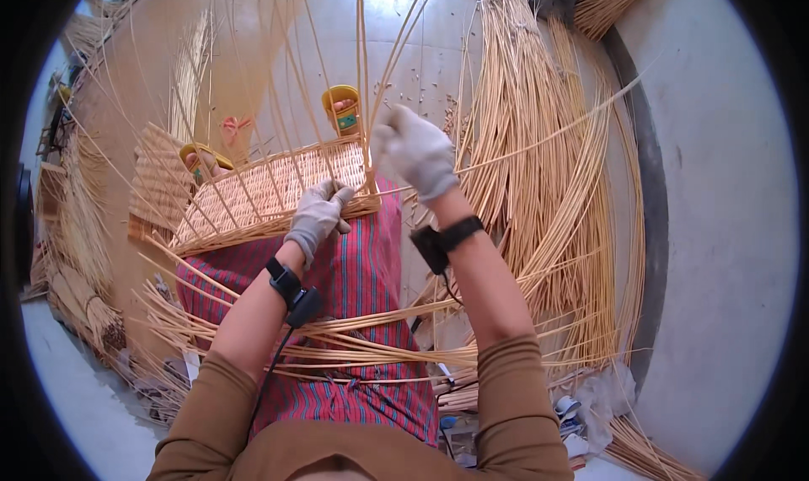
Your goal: The person is weaving a wicker basket while sitting on the floor using their hands and pliers.
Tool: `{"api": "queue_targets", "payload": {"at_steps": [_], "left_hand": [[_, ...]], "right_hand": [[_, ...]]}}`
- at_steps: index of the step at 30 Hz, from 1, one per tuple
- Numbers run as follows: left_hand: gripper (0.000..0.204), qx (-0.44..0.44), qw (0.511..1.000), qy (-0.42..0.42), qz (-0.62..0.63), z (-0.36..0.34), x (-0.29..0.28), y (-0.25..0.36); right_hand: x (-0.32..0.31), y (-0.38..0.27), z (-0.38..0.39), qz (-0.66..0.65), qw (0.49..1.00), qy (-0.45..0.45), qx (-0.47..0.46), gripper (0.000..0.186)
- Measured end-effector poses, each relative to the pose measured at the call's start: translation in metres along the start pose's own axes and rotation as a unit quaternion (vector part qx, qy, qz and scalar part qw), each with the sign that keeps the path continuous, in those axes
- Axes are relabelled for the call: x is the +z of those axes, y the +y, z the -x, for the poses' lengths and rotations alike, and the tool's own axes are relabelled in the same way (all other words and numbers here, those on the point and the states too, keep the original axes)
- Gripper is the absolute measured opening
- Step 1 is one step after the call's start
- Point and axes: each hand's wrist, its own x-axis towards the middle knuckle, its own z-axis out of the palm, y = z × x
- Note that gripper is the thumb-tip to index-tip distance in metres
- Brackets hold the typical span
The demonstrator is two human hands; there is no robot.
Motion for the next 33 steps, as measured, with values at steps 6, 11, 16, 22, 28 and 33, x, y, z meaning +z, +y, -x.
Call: {"api": "queue_targets", "payload": {"at_steps": [6, 11, 16, 22, 28, 33], "left_hand": [[0.027, -0.018, 0.998, 0.055, 0.008, 0.002, 0.005, 0.003], [0.041, 0.029, 0.999, 0.018, -0.012, 0.021, -0.002, -0.010], [0.061, 0.270, 0.925, -0.027, -0.265, 0.165, -0.032, -0.038], [0.049, 0.247, 0.866, -0.076, -0.428, 0.166, -0.099, -0.033], [0.067, 0.345, 0.692, 0.156, -0.615, 0.053, -0.122, 0.002], [0.054, 0.404, 0.666, 0.301, -0.550, 0.014, -0.153, 0.028]], "right_hand": [[0.023, 0.021, -0.032, 0.173, 0.981, -0.046, 0.077, 0.037], [0.005, 0.069, 0.022, 0.247, 0.902, -0.241, 0.261, 0.043], [0.004, -0.024, 0.054, -0.117, 0.992, -0.027, 0.041, 0.034], [0.035, -0.104, 0.079, 0.057, 0.985, -0.104, -0.124, 0.054], [0.066, -0.105, 0.042, 0.340, 0.918, -0.120, -0.164, 0.048], [0.073, -0.080, -0.004, 0.235, 0.952, -0.033, -0.192, 0.057]]}}
